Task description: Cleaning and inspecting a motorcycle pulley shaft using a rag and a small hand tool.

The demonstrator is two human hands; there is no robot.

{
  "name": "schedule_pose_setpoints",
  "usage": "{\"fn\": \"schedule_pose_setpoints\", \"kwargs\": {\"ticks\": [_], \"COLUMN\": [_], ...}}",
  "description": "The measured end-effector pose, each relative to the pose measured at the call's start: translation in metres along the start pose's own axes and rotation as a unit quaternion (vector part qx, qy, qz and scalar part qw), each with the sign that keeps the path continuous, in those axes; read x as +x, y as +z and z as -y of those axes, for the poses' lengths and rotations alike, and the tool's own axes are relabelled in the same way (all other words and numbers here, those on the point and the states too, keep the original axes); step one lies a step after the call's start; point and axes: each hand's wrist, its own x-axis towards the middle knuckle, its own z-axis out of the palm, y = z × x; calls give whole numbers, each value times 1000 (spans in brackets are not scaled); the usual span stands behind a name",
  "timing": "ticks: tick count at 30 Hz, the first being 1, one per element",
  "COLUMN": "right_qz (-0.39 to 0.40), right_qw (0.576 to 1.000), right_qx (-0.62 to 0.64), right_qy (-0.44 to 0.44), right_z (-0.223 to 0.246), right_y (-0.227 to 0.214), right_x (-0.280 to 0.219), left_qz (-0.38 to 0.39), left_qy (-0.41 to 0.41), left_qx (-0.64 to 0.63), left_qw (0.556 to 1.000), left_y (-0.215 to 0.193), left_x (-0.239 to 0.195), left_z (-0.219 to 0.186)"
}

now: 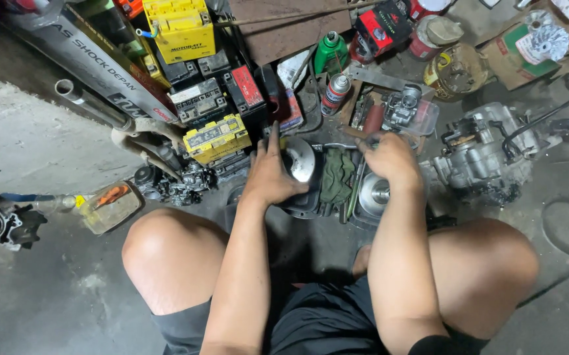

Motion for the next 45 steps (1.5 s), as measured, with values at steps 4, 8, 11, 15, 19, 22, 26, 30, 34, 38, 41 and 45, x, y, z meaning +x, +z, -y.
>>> {"fn": "schedule_pose_setpoints", "kwargs": {"ticks": [4, 8, 11, 15, 19, 22, 26, 30, 34, 38, 41, 45], "right_qz": [-7, -10, -12, 16, 43, 43, -28, 17, 48, -15, -48, 1], "right_qw": [1000, 1000, 999, 999, 996, 995, 996, 998, 996, 997, 996, 999], "right_qx": [-5, -13, -27, 9, 35, 40, -4, -6, 10, -1, -19, -11], "right_qy": [8, -7, -15, -45, -75, -80, -82, -62, -69, -82, -75, -44], "right_z": [-28, -23, -37, -31, -11, -20, -41, -39, -33, -43, -53, -51], "right_y": [9, 2, 5, -6, -15, -4, 19, 6, 2, 22, 28, 13], "right_x": [8, -7, 0, -12, -33, -22, 2, -15, -15, 4, 9, -2], "left_qz": [2, 9, 9, 15, 18, 27, 39, 18, 16, 27, 30, 9], "left_qy": [-8, -12, -14, -20, -2, 14, 32, 36, 41, 53, 54, 61], "left_qx": [32, 36, 43, 47, 18, 16, 32, 29, 27, 35, 48, 38], "left_qw": [999, 999, 999, 999, 1000, 999, 998, 999, 999, 998, 997, 997], "left_y": [2, 2, 4, 6, 5, 1, 5, -2, 0, 8, 8, 4], "left_x": [4, 2, 5, 7, 3, -4, -4, -6, -6, -6, -5, -3], "left_z": [1, -1, 2, 6, -1, -10, -11, -10, -10, -12, -7, -3]}}
